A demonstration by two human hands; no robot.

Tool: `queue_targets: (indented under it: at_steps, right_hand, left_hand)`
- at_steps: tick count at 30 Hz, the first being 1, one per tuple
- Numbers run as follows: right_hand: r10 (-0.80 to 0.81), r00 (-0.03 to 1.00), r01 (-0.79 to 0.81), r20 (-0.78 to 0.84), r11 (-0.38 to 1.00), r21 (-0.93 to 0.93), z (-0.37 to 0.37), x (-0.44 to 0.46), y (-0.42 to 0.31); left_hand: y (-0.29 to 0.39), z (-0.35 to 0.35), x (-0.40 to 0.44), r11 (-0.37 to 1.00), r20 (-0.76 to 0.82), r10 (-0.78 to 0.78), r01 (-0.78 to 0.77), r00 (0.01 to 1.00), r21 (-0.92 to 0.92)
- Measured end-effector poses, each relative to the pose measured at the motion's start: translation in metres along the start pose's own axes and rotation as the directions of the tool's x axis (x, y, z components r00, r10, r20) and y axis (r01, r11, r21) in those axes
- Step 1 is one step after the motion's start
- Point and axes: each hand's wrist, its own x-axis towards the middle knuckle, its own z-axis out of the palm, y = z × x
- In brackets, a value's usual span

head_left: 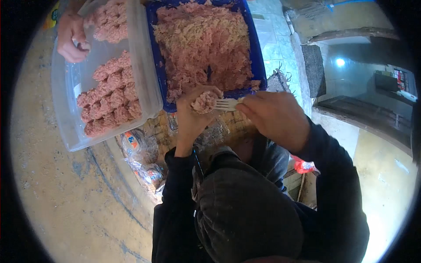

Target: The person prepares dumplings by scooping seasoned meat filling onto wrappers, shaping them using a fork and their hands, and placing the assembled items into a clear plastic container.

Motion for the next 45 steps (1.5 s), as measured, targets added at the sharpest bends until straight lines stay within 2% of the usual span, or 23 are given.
queue_targets:
  at_steps: [1, 3, 5, 8, 10, 14, 16, 17, 19, 22, 23, 25, 27, 28, 31, 33, 35, 37, 38, 40, 42, 43, 45]
  right_hand:
    - [-0.012, 1.000, 0.012, 0.007, 1.000, 0.002, 0.002, 0.000, -0.006]
    - [0.133, 0.976, -0.096, -0.173, 0.974, 0.207, 0.007, -0.006, -0.019]
    - [0.138, 0.978, -0.103, -0.156, 0.972, 0.213, 0.019, 0.002, -0.018]
    - [0.165, 0.982, -0.141, -0.094, 0.965, 0.221, 0.024, 0.013, -0.016]
    - [0.139, 0.989, -0.143, 0.041, 0.982, 0.123, 0.016, 0.015, -0.012]
    - [0.127, 0.991, -0.130, 0.029, 0.984, 0.121, 0.002, 0.009, -0.014]
    - [0.165, 0.975, -0.116, -0.147, 0.948, 0.296, 0.000, 0.010, -0.026]
    - [0.170, 0.974, -0.120, -0.152, 0.948, 0.294, 0.002, 0.012, -0.022]
    - [0.146, 0.989, -0.140, 0.000, 0.953, 0.270, 0.007, 0.015, -0.012]
    - [0.149, 0.989, -0.139, 0.000, 0.920, 0.366, -0.015, 0.005, -0.010]
    - [0.267, 0.964, -0.241, 0.003, 0.863, 0.444, -0.017, 0.002, -0.009]
    - [0.286, 0.958, -0.252, -0.008, 0.858, 0.447, -0.012, 0.006, -0.009]
    - [0.280, 0.960, -0.246, 0.000, 0.843, 0.477, 0.005, 0.012, -0.007]
    - [0.284, 0.959, -0.249, -0.002, 0.843, 0.477, 0.005, 0.010, -0.009]
    - [0.218, 0.975, -0.209, 0.034, 0.859, 0.467, 0.001, 0.005, -0.012]
    - [0.277, 0.959, -0.275, 0.064, 0.842, 0.465, -0.009, 0.003, -0.013]
    - [0.256, 0.966, -0.238, 0.018, 0.867, 0.438, -0.003, 0.007, -0.011]
    - [0.244, 0.969, -0.211, -0.033, 0.890, 0.405, -0.004, 0.004, -0.009]
    - [0.263, 0.965, -0.246, 0.005, 0.893, 0.378, -0.008, 0.001, -0.007]
    - [0.262, 0.964, -0.263, 0.050, 0.898, 0.353, -0.014, 0.002, -0.008]
    - [0.321, 0.946, -0.265, -0.054, 0.855, 0.446, -0.019, -0.002, -0.017]
    - [0.328, 0.943, -0.270, -0.057, 0.853, 0.446, -0.015, -0.002, -0.016]
    - [0.238, 0.971, -0.224, 0.003, 0.910, 0.349, -0.004, 0.002, -0.014]
  left_hand:
    - [0.001, 0.000, 0.001, 0.986, -0.029, 0.007, -0.011, 1.000, -0.168]
    - [0.003, -0.002, -0.002, 0.982, -0.020, -0.007, 0.003, 1.000, -0.187]
    - [0.006, -0.003, 0.000, 0.979, 0.019, -0.014, 0.018, 1.000, -0.205]
    - [0.011, -0.009, -0.002, 0.994, 0.017, -0.010, 0.011, 1.000, -0.107]
    - [0.002, -0.007, -0.004, 1.000, 0.017, -0.013, 0.013, 1.000, -0.016]
    - [-0.007, -0.006, -0.009, 0.996, -0.019, -0.084, 0.084, 0.996, 0.019]
    - [0.004, -0.001, -0.003, 0.998, -0.030, -0.038, 0.037, 0.999, -0.051]
    - [0.009, 0.000, -0.001, 0.998, -0.024, -0.035, 0.033, 0.999, -0.052]
    - [0.014, -0.002, 0.000, 0.999, -0.023, -0.029, 0.028, 0.999, -0.047]
    - [0.001, -0.009, -0.006, 0.997, 0.006, -0.022, 0.022, 1.000, -0.077]
    - [0.002, -0.008, -0.007, 0.997, 0.003, -0.019, 0.019, 1.000, -0.077]
    - [0.011, -0.002, -0.008, 0.996, -0.027, -0.040, 0.042, 0.999, 0.075]
    - [0.015, 0.001, -0.004, 1.000, -0.010, -0.012, 0.011, 1.000, -0.012]
    - [0.016, 0.001, -0.003, 0.996, -0.005, 0.009, -0.010, 1.000, -0.093]
    - [0.005, -0.001, -0.007, 0.997, -0.018, 0.050, -0.051, 0.999, -0.062]
    - [0.001, -0.004, -0.005, 0.996, 0.013, 0.046, -0.044, 0.999, -0.079]
    - [0.005, -0.004, -0.004, 0.995, 0.045, 0.043, -0.038, 0.998, -0.096]
    - [0.020, -0.002, -0.003, 0.997, 0.122, -0.062, 0.067, 0.991, -0.038]
    - [0.022, -0.003, -0.004, 0.995, 0.150, -0.096, 0.099, 0.984, -0.017]
    - [0.019, -0.012, -0.009, 0.963, 0.210, -0.152, 0.193, 0.966, -0.189]
    - [0.025, -0.014, -0.004, 0.964, 0.212, -0.159, 0.197, 0.964, -0.176]
    - [0.029, -0.014, -0.001, 0.965, 0.224, -0.158, 0.199, 0.962, -0.171]
    - [0.035, -0.014, 0.005, 0.968, 0.282, -0.167, 0.211, 0.945, -0.133]
